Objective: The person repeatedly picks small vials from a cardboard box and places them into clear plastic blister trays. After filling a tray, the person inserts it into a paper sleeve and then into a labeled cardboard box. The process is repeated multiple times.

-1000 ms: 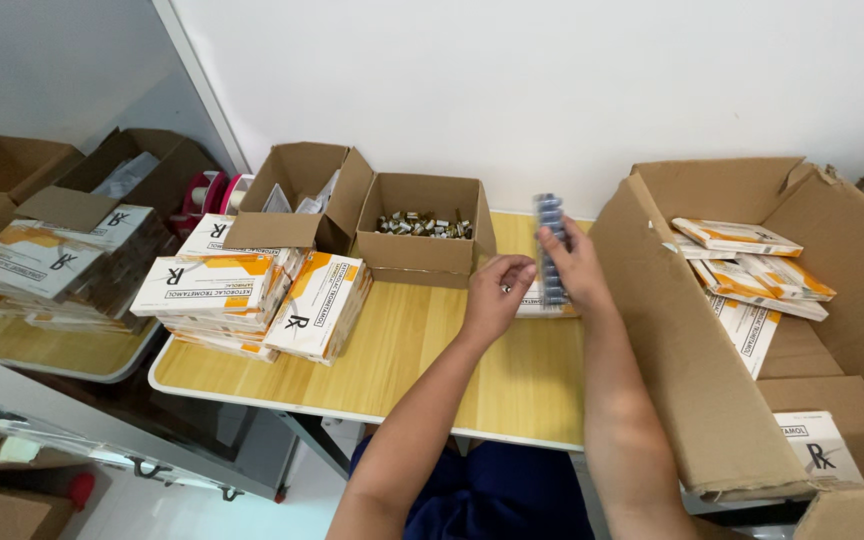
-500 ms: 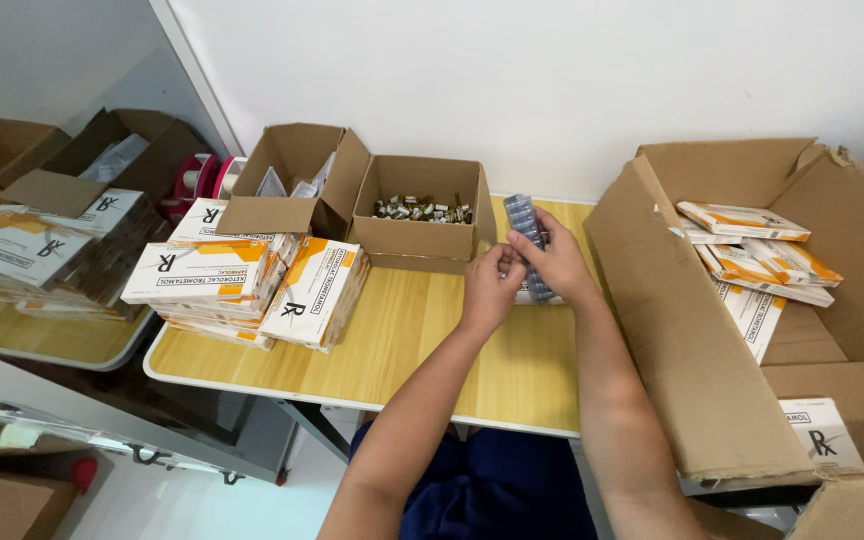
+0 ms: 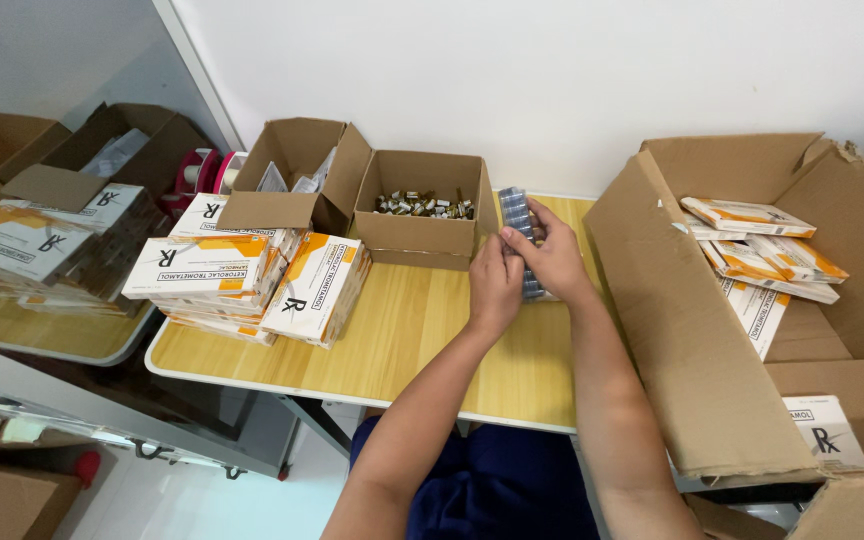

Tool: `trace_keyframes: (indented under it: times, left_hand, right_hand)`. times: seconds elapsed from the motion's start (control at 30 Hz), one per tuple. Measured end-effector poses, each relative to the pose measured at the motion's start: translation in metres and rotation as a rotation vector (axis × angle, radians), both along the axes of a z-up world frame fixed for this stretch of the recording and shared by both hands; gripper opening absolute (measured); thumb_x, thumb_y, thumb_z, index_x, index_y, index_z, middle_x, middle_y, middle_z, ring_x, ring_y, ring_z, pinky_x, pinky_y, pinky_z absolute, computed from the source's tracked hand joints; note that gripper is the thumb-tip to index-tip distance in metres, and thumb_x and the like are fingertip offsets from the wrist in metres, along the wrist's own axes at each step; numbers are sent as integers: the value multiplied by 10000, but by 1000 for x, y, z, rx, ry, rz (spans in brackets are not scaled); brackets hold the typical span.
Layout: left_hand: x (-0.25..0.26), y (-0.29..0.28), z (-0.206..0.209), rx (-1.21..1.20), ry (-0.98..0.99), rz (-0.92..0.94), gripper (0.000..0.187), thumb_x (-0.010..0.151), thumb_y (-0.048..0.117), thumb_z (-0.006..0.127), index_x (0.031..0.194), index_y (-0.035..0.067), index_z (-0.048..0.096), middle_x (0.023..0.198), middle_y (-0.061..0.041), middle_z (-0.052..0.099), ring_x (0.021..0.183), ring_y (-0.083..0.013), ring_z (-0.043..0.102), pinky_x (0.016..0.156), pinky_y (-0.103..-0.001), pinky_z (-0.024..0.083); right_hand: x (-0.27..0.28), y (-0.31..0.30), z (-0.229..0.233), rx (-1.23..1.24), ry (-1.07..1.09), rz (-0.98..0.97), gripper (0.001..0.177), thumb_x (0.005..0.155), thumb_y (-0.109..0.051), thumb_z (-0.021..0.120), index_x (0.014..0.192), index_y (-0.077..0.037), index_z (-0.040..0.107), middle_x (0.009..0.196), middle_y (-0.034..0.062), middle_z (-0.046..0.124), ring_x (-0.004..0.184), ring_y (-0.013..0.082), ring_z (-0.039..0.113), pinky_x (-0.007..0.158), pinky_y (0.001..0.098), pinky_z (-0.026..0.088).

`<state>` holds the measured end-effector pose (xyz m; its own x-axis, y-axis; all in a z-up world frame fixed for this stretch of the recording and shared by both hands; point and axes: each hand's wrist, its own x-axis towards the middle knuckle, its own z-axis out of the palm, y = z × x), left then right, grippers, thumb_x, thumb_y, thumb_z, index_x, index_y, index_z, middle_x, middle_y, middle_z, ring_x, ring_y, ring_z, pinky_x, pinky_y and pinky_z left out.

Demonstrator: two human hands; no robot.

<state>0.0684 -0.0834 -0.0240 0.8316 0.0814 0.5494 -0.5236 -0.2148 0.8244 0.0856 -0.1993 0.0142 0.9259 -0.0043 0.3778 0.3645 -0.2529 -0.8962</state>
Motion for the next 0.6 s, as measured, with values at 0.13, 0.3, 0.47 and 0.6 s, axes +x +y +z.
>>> trace_keyframes:
  times: [0.13,0.3,0.47,0.6]
  left_hand:
    - [2,-1,-5,16,-26,40,170,969,130,489,986,-35,525,934,-257,599,881,-451,601,779,-539,457]
    - [2,1,-5,-26,-66,62,183,977,134,481,1016,-37,534,945,-249,598,879,-448,599,778,-543,458]
    - [2,0,-6,-29,-102,84,175,997,135,482,987,-33,528,926,-242,587,869,-443,587,777,-537,450]
    - [3,-1,-8,-39,-115,101,175,999,134,480,971,-32,526,918,-238,586,865,-440,584,774,-537,447]
  right_hand:
    - [-1,7,0,11,8,-47,737,920,-205,749,1516,72,417,1093,115,696,938,105,653,782,270,577]
    - [-9,16,5,-34,-55,-68,712,977,-215,692,1566,16,364,1109,132,660,966,124,637,771,290,570]
    - [-16,23,12,-85,-101,-93,697,998,-226,651,1585,-7,346,1061,136,686,916,143,650,774,307,561]
    - [-17,26,15,-74,-114,-100,693,1002,-218,647,1584,-10,334,1061,135,690,909,146,650,764,312,565]
